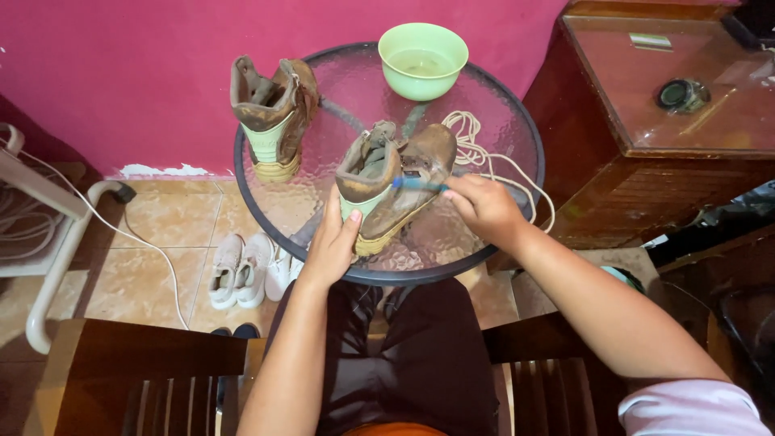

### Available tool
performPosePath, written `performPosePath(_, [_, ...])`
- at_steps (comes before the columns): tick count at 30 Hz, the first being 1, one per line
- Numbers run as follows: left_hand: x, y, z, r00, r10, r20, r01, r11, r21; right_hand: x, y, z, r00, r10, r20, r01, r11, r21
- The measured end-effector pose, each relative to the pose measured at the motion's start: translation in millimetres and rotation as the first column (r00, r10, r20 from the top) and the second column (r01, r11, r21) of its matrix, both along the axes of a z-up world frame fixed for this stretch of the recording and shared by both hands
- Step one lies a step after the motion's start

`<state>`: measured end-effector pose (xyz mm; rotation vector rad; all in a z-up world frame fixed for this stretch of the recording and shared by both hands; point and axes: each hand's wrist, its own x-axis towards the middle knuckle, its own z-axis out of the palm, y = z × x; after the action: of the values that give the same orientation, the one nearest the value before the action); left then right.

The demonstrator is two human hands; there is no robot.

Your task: The person scrubs a brown hiking boot with a blue toothbrush, focusing on the sole and upper surfaces. The person rotates the boot to clean different areas, including the toe and sides, while seated at a glass table.

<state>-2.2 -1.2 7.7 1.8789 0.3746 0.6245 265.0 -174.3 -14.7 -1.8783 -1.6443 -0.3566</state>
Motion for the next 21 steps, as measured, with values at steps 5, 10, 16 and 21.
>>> performPosePath(5, [2.5, -1.4, 1.2, 1.0, -0.007, 0.016, 0.007, 1.0, 0.016, -26.1, -1.4, -2.3, 0.999, -0.006, 0.045, 0.005, 1.0, 0.024])
performPosePath(10, [-0.7, -2.1, 4.6, 1.0, 0.006, 0.0, -0.006, 1.0, 0.019, -32.7, 9.4, 14.0, 0.988, -0.039, -0.151, 0.047, 0.998, 0.046])
performPosePath(16, [-2.6, -6.2, 8.4, 0.997, 0.01, -0.073, -0.009, 1.0, 0.017, -18.0, 7.9, -21.1, 0.983, 0.032, -0.181, -0.02, 0.998, 0.067])
performPosePath(21, [-2.9, -10.2, 16.8, 0.997, 0.018, -0.079, -0.016, 0.999, 0.028, 2.0, 17.3, -12.9, 0.989, -0.02, -0.147, 0.03, 0.997, 0.067])
